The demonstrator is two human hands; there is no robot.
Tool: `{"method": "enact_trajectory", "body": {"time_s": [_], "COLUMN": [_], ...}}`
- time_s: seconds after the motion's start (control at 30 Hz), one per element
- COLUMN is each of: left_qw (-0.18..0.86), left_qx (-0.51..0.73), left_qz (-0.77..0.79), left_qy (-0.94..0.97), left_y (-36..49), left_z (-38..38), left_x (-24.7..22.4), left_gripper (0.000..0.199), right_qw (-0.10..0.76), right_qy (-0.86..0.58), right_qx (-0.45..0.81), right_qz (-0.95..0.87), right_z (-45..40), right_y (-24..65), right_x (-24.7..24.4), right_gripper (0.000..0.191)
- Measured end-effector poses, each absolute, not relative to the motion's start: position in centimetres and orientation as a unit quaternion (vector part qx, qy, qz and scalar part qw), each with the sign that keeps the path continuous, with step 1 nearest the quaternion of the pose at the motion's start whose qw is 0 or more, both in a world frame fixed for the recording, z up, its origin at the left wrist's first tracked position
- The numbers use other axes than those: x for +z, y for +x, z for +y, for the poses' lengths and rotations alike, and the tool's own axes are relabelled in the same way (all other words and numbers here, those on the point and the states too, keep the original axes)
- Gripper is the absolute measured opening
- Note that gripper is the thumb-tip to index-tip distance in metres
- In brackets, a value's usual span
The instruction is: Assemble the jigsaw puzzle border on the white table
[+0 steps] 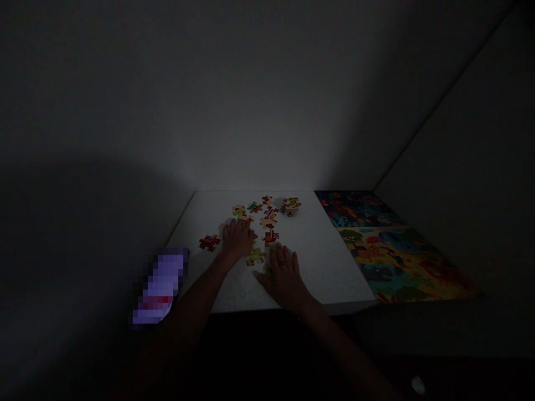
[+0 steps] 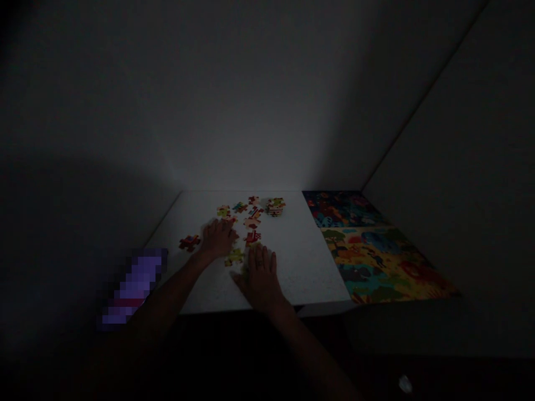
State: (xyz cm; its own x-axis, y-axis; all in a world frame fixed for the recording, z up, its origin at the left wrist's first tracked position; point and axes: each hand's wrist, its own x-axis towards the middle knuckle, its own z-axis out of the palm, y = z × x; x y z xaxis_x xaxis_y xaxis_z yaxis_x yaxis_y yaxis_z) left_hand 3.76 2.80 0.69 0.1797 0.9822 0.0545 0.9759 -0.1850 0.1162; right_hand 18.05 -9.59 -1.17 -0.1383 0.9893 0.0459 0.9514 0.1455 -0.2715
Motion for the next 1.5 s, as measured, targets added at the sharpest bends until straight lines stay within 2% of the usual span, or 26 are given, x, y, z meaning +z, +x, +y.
{"method": "enact_trajectory", "body": {"time_s": [0.13,0.23,0.33,0.47,0.6,0.73,0.97,1.1,1.5], "left_qw": [0.008,0.018,0.015,-0.007,-0.030,-0.046,-0.045,-0.045,-0.025], "left_qx": [0.073,0.071,0.073,0.079,0.059,0.056,0.069,0.078,0.092], "left_qz": [0.642,0.668,0.687,0.689,0.685,0.678,0.667,0.646,0.578], "left_qy": [0.763,0.741,0.723,0.720,0.725,0.731,0.741,0.758,0.810], "left_y": [1.6,0.5,0.1,0.2,0.5,0.9,1.5,1.7,2.6], "left_z": [2.5,2.0,1.2,0.3,-0.2,-1.1,-2.7,-3.7,-5.9], "left_x": [0.8,0.4,0.0,-0.3,-0.6,-0.9,-0.9,-0.9,-1.8], "left_gripper": [0.050,0.050,0.053,0.058,0.064,0.067,0.066,0.066,0.061], "right_qw": [0.075,0.067,0.073,0.078,0.065,0.054,0.029,0.025,0.047], "right_qy": [-0.674,-0.681,-0.684,-0.684,-0.692,-0.691,-0.676,-0.680,-0.657], "right_qx": [0.080,0.080,0.079,0.092,0.130,0.136,0.128,0.108,0.103], "right_qz": [-0.731,-0.725,-0.722,-0.719,-0.707,-0.707,-0.725,-0.725,-0.745], "right_z": [-7.8,-6.4,-5.3,-3.8,-1.7,0.2,2.4,3.5,7.4], "right_y": [19.4,19.7,19.3,18.6,18.2,17.6,16.4,15.6,13.6], "right_x": [-1.0,-0.8,-0.9,-1.1,-0.8,-0.4,0.0,0.0,0.3], "right_gripper": [0.064,0.058,0.063,0.090,0.099,0.096,0.074,0.068,0.080]}}
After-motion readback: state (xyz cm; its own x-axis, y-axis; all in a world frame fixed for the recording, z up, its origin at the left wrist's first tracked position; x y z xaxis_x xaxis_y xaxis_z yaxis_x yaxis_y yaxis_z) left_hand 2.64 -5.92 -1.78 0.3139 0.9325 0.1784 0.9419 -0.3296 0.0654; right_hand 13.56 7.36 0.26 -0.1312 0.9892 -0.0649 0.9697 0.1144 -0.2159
